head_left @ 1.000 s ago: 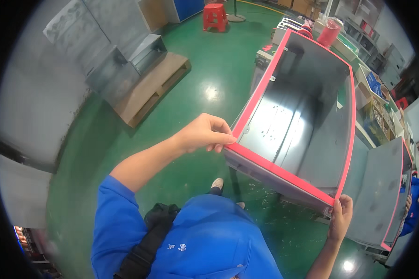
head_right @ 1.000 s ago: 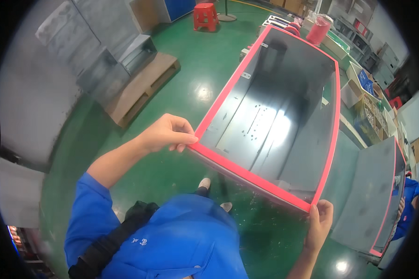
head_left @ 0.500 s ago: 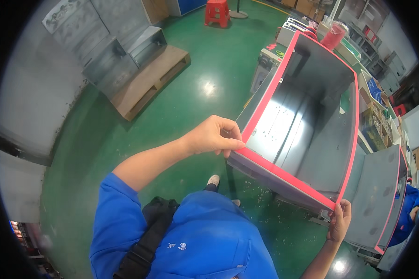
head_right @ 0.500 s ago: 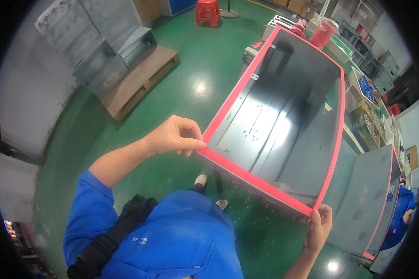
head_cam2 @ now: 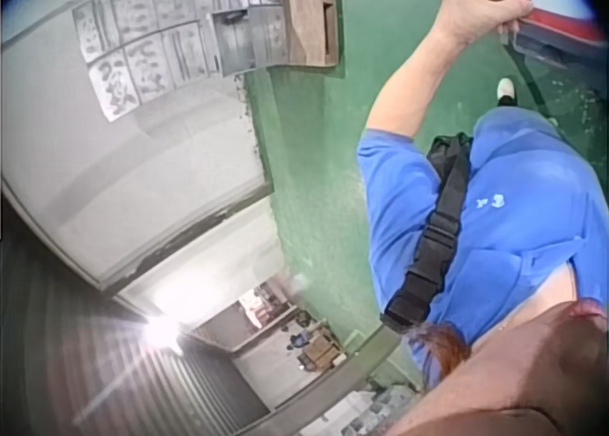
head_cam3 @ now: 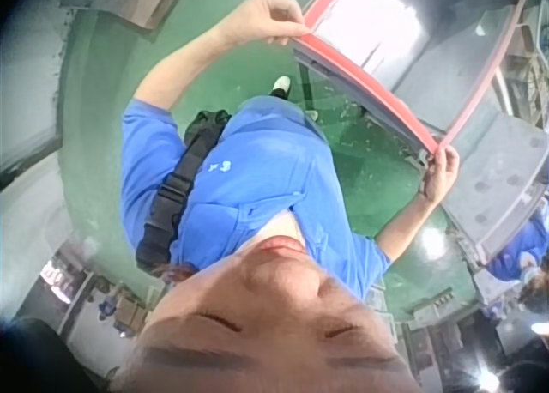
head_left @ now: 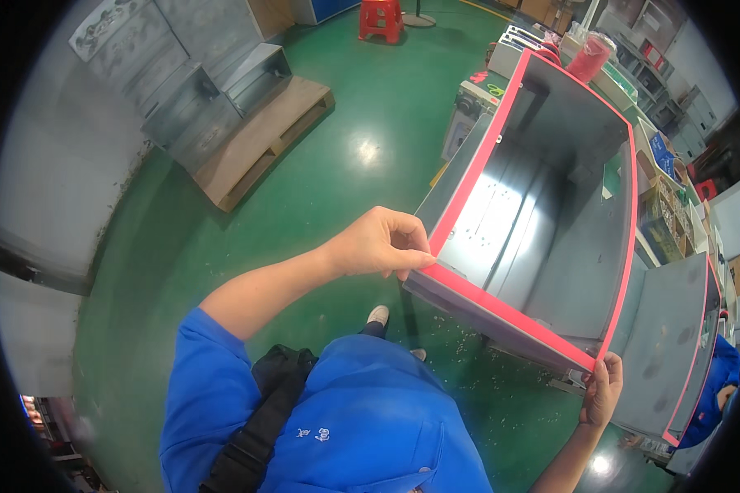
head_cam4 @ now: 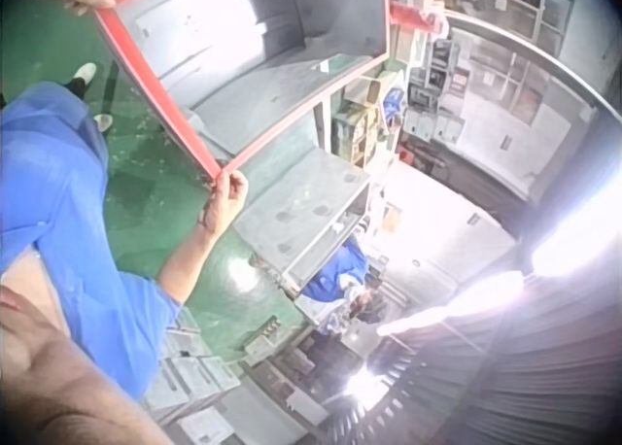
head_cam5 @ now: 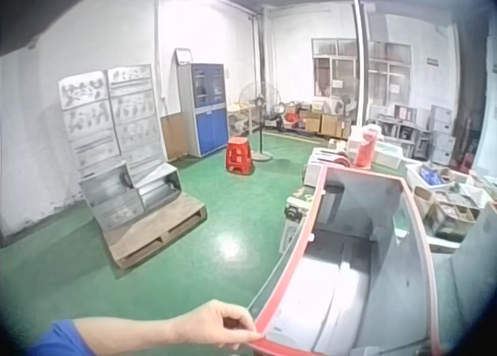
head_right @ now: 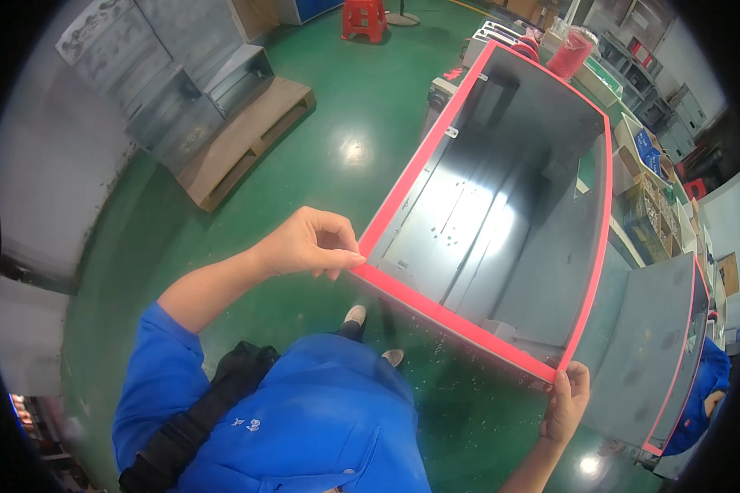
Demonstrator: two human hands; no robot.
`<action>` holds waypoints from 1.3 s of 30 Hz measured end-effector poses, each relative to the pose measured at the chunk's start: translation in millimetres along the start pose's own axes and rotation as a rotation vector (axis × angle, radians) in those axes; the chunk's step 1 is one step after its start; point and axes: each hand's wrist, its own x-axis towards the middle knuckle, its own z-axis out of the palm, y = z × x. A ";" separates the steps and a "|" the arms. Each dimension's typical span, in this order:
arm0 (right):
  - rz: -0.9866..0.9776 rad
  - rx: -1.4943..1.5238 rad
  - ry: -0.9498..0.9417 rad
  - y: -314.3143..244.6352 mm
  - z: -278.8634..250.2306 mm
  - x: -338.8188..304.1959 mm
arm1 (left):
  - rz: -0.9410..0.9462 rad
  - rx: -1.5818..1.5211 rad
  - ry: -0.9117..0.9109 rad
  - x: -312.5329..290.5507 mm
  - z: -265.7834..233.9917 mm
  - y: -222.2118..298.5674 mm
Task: Apply red adhesive protective strips to the edges of metal cabinet frames on an assembly line.
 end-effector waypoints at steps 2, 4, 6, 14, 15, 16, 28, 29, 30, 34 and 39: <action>-0.006 -0.038 -0.003 0.8 -0.9 0.1 | 0.007 0.007 -0.002 0.0 0.1 -0.5; 0.005 0.004 0.002 1.0 -0.8 -0.5 | 0.031 0.011 -0.007 -0.4 1.1 -1.8; 0.006 0.011 0.016 0.3 0.3 -1.2 | 0.081 0.015 -0.006 -1.0 1.6 -4.3; -0.006 -0.051 0.015 3.8 -1.7 -1.3 | 0.113 0.002 0.128 -9.4 10.3 -12.4; -0.007 -0.056 0.004 3.5 -2.6 -1.8 | 0.091 -0.044 0.167 -9.6 10.3 -13.8; -0.008 -0.061 -0.005 2.6 -3.5 -2.0 | 0.070 -0.091 0.207 -9.5 9.9 -15.5; -0.021 -0.024 0.084 9.2 9.4 -2.0 | 0.089 -0.161 0.077 3.9 12.6 -31.9; -0.037 -0.027 0.094 13.8 8.8 -3.9 | 0.093 -0.159 0.073 4.6 13.2 -36.2; -0.035 0.006 0.118 20.0 5.8 -3.7 | 0.091 -0.151 0.064 7.3 13.0 -39.1; -0.077 -0.025 0.328 29.1 13.8 -15.0 | 0.356 0.078 -0.048 20.5 4.3 -60.0; -0.143 -0.067 0.581 24.7 34.3 -7.6 | 0.479 0.136 -0.343 38.9 -22.4 -48.5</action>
